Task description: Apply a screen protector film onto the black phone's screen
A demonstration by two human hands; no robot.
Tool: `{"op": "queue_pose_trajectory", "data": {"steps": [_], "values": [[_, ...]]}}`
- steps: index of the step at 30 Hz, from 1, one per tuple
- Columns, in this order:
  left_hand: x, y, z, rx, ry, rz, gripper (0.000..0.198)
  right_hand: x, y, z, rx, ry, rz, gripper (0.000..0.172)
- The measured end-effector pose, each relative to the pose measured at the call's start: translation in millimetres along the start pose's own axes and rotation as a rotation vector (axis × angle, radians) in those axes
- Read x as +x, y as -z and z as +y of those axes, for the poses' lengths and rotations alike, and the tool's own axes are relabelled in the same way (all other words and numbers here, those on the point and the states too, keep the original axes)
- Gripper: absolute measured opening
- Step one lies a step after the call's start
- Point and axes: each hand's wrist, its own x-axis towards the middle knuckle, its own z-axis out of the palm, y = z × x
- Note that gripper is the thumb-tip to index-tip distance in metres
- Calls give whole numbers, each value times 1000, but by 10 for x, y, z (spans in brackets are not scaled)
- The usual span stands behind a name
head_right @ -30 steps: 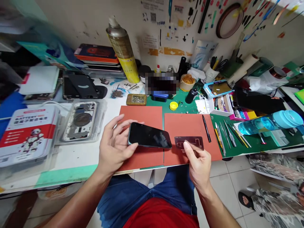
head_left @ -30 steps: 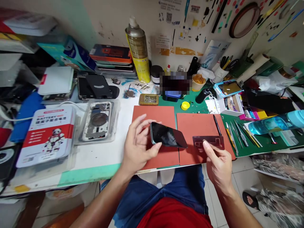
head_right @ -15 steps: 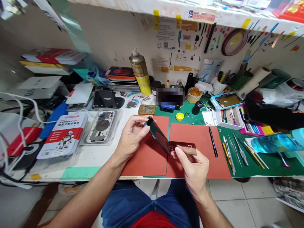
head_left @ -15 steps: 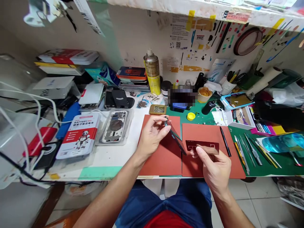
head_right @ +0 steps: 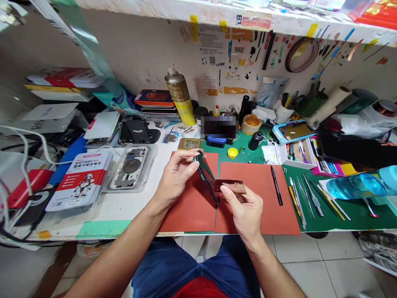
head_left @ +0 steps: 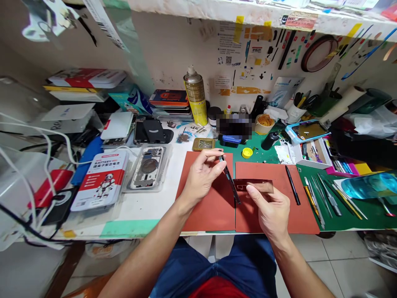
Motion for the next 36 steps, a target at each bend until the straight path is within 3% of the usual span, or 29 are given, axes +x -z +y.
{"op": "queue_pose_trajectory", "data": {"steps": [22,36], "values": [[23,-42,10,10,-1,0,27,-119,174,140,2,-52,-60,6],[0,45,-70,16,-31,16,26,-187,295,166,-157,-23,-113,6]]}}
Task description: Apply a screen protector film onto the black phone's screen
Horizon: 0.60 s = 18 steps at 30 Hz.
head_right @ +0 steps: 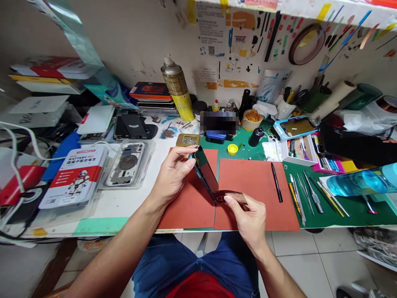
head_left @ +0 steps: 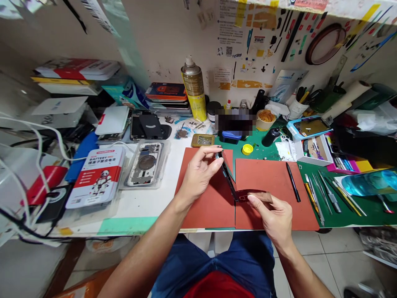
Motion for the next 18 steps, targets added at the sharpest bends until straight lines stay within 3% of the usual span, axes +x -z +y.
{"op": "queue_pose_trajectory", "data": {"steps": [18], "values": [[-57,40,-72,-44,8,29,28,-47,-76,-20,-8,44,2,10]]}}
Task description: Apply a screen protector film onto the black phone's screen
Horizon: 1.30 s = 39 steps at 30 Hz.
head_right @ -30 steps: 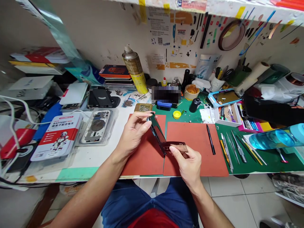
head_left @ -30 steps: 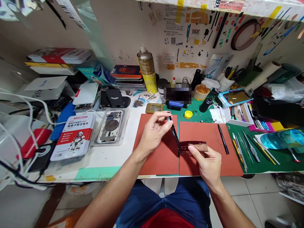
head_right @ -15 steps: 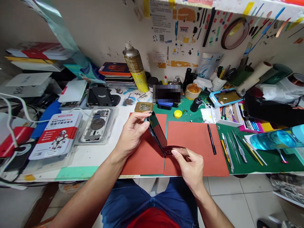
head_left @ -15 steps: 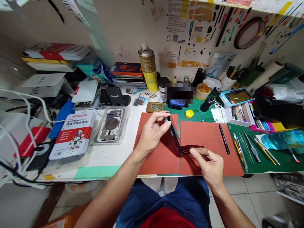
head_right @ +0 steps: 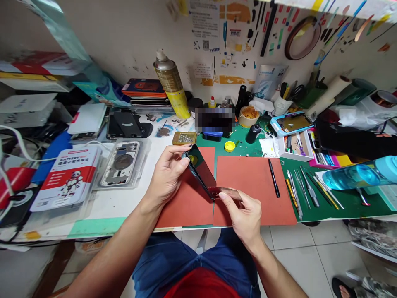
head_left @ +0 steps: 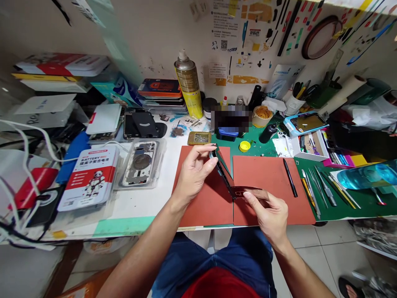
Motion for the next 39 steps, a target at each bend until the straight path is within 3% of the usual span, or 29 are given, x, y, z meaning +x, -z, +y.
{"op": "queue_pose_trajectory", "data": {"steps": [13,25,34,39], "values": [[-8,9,1,-20,-3,-16,31,70,15,-143,-112,91,-40,11],[-9,-48,56,-30,-14,-23,40,32,104,-118,-177,164,-99,13],[-22,-40,23,-33,2,-22,41,61,117,-155,-177,136,-136,13],[-30,12,-5,-42,9,-15,40,76,95,-163,-127,30,-111,7]]}}
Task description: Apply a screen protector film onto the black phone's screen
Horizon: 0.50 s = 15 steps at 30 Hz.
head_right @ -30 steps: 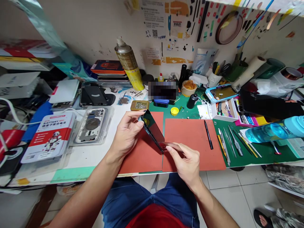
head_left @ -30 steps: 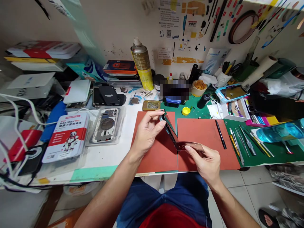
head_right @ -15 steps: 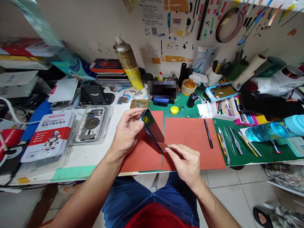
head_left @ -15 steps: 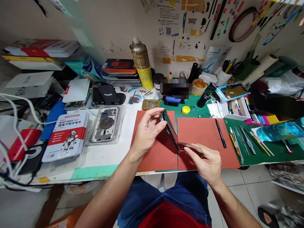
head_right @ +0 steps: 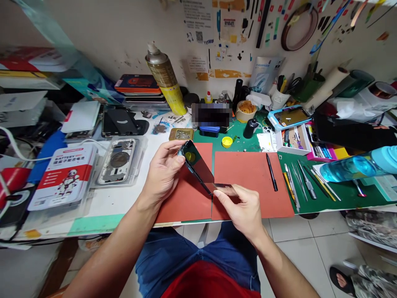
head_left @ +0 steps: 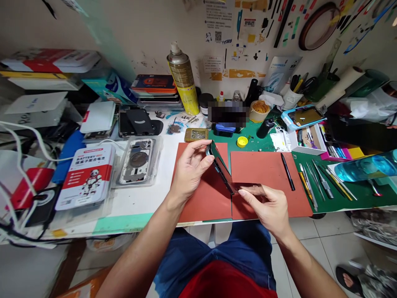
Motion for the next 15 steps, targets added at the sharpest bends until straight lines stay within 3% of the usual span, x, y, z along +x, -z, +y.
{"op": "queue_pose_trajectory", "data": {"steps": [6,15], "values": [[-48,106,20,2,11,15,45,23,-84,44,44,-18,16,7],[-88,97,37,-23,23,22,52,41,-49,78,60,6,-80,10]]}}
